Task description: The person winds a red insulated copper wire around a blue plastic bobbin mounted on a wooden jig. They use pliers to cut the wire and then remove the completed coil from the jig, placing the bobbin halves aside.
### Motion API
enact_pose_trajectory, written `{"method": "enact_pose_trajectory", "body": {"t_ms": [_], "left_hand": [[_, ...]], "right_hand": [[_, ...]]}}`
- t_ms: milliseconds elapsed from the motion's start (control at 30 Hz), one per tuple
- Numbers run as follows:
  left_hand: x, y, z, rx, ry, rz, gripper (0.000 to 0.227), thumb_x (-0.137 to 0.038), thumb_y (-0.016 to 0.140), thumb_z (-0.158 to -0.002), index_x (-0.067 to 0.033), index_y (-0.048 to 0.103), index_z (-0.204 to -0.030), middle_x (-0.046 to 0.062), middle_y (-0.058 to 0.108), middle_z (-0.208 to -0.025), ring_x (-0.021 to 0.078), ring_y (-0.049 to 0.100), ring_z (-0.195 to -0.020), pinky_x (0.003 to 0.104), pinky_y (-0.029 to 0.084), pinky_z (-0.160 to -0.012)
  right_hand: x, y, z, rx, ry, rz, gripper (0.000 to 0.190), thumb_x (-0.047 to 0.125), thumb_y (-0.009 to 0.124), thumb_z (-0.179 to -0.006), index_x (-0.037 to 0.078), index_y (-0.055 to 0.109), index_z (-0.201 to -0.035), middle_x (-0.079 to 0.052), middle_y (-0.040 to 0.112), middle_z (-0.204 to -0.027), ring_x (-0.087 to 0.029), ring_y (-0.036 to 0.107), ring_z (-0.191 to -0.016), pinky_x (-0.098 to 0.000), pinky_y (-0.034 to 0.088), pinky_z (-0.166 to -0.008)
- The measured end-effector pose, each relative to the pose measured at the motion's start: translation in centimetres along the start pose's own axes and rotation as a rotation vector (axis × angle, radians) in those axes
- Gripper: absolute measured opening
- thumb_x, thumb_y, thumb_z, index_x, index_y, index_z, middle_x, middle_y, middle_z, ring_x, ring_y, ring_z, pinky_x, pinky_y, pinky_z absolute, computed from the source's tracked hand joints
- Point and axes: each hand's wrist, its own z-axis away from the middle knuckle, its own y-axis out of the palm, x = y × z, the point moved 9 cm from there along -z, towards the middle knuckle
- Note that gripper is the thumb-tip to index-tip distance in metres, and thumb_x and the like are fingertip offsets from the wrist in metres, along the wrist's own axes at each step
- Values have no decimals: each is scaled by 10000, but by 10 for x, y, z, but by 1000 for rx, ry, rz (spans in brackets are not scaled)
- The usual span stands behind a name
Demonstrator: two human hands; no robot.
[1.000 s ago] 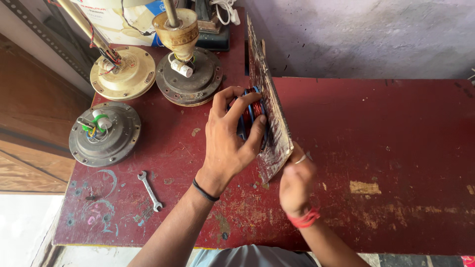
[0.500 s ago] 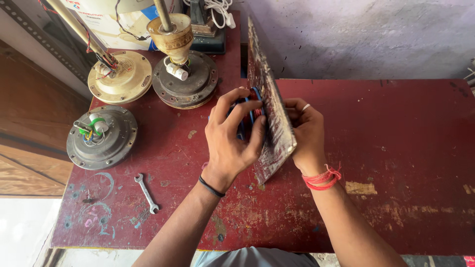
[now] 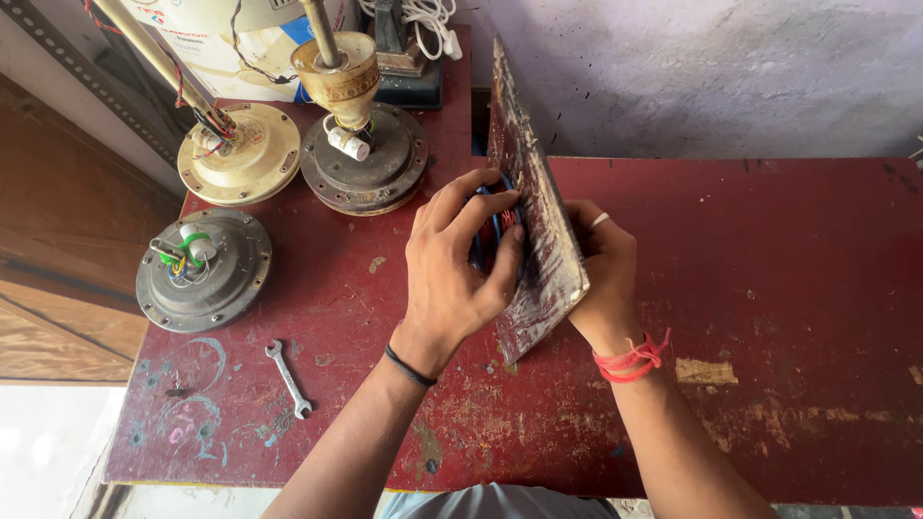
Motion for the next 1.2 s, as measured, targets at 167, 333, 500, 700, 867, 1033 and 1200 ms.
{"method": "enact_pose_trajectory", "body": {"t_ms": [167, 333, 500, 700, 867, 1033, 1200], "left_hand": [[3, 1, 0, 71, 6, 14, 320, -156, 689, -926, -83, 679, -1238, 132, 620, -1429, 346, 577, -1369, 459, 431, -1150], [0, -4, 1, 203, 62, -12, 554, -177, 715, -867, -65, 598, -1397, 164, 516, -1569, 349, 421, -1540, 485, 334, -1259], [-15, -2, 25, 404, 120, -155, 1161, -281, 835, -576, 61, 295, -1545, 274, 259, -1633, 418, 213, -1546, 575, 157, -1254], [-17, 4, 19, 398, 134, -223, 1241, -408, 877, -527, 31, 301, -1534, 242, 282, -1611, 434, 213, -1527, 593, 136, -1234], [-10, -7, 12, 330, 98, -92, 793, -289, 733, -791, -46, 469, -1499, 160, 462, -1585, 356, 391, -1525, 502, 262, -1252], [-5, -7, 6, 142, 63, -75, 435, -271, 710, -984, -75, 607, -1358, 106, 596, -1423, 308, 534, -1345, 458, 359, -1151], [2, -4, 1, 53, 57, -88, 287, -225, 738, -966, -116, 709, -1230, 46, 654, -1318, 254, 598, -1226, 423, 403, -1078]], "right_hand": [[-2, -3, 24, 0, -11, 39, 256, -15, 713, -904, -47, 658, -1151, -66, 742, -1037, -89, 708, -906, -249, 597, -788], [4, 3, 62, -66, -57, 42, 252, -22, 643, -986, -56, 693, -1231, -96, 770, -1036, -119, 718, -909, -275, 584, -795], [9, 4, 48, -48, -107, 114, 374, -26, 687, -904, -34, 650, -1276, -121, 734, -1153, -166, 734, -988, -298, 608, -862], [46, 20, 6, 149, -542, 474, 278, 5, 744, -909, 11, 705, -1184, -139, 717, -1190, -233, 741, -1037, -320, 624, -878], [46, 13, -10, 379, -570, 477, 229, 19, 735, -841, 27, 720, -1070, -115, 732, -1040, -222, 729, -952, -336, 592, -817], [-12, 15, -43, 453, -38, 81, 226, 20, 607, -975, 0, 710, -1175, -69, 745, -1020, -153, 698, -892, -305, 572, -804], [-76, 29, -54, 503, 617, -482, 219, 58, 566, -999, -86, 705, -1088, -138, 754, -987, -189, 731, -846, -338, 612, -796]]}}
